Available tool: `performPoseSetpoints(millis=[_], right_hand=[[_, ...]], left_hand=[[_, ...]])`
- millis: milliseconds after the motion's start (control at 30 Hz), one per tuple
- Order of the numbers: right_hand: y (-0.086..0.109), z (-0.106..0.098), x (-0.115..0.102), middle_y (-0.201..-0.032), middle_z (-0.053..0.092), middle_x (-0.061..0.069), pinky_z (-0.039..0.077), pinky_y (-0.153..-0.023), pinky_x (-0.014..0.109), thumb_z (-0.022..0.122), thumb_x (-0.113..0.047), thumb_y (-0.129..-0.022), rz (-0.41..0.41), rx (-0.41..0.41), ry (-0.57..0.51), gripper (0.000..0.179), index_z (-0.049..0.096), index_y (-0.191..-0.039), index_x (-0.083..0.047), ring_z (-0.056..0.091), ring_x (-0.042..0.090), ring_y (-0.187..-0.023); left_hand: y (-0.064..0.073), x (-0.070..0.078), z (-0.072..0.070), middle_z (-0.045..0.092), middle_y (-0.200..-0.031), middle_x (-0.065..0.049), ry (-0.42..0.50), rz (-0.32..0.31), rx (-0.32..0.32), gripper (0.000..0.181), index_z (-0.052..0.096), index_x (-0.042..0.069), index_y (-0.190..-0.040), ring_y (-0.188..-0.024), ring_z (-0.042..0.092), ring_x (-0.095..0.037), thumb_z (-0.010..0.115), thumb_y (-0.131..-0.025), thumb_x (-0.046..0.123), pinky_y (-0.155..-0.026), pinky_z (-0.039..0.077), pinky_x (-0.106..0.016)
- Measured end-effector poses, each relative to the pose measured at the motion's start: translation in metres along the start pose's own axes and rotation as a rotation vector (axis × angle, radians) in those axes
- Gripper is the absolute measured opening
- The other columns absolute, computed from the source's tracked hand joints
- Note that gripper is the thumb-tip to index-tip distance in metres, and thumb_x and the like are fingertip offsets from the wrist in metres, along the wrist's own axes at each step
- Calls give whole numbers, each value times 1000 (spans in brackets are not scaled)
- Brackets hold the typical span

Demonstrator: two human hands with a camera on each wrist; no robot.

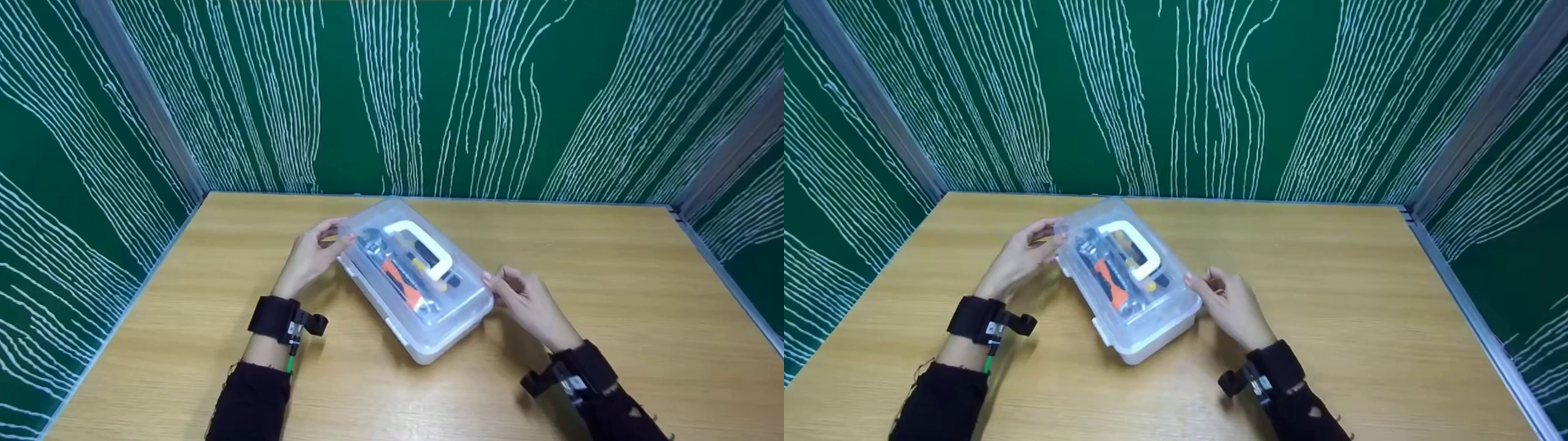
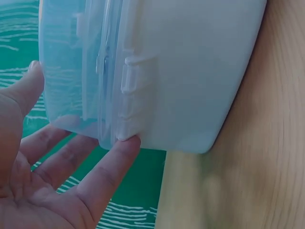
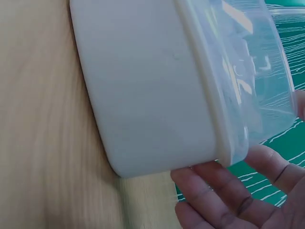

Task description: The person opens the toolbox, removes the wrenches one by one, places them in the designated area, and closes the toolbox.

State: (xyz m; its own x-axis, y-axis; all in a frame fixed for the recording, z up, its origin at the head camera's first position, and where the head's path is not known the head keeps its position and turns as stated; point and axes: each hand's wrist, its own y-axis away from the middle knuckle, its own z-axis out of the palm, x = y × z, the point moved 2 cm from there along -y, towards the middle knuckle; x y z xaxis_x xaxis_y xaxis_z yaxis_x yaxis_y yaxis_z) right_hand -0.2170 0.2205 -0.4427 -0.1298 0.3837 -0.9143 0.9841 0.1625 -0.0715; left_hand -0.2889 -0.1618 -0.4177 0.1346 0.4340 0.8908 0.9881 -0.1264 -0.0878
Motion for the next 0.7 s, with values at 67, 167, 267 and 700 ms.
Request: performPoseSetpoints(millis=[67,167,267,700], right_hand=[[7,-3,-1,-102,75,10,66,-90,28,57,-31,-113,1,-15,12,36,61,-93,-1,75,20,-106],[17,-6,-3,-101,72,10,66,-90,28,58,-31,-112,11,-30,27,37,60,-92,0,75,19,-104],[24,-9,-5,-99,66,11,66,-90,29,58,-28,-112,15,-55,32,37,58,-90,2,73,19,-103],[45,-28,-20,-92,67,7,65,-85,27,56,-23,-113,-60,-360,100,32,60,-92,1,70,11,-88]], left_hand=[[-2,2,4,59,-157,-16,5,2,-20,61,58,17,-154,-148,54,-34,69,-104,49,-124,46,-51],[-5,4,10,59,-157,-15,18,10,-44,60,58,17,-154,-148,54,-34,69,-104,50,-124,46,-51],[-8,6,17,60,-156,-15,41,24,-64,59,59,18,-153,-147,55,-35,69,-104,49,-124,46,-51],[-18,18,46,65,-150,-11,132,1,-96,50,63,20,-150,-143,59,-33,70,-105,40,-122,48,-50]])
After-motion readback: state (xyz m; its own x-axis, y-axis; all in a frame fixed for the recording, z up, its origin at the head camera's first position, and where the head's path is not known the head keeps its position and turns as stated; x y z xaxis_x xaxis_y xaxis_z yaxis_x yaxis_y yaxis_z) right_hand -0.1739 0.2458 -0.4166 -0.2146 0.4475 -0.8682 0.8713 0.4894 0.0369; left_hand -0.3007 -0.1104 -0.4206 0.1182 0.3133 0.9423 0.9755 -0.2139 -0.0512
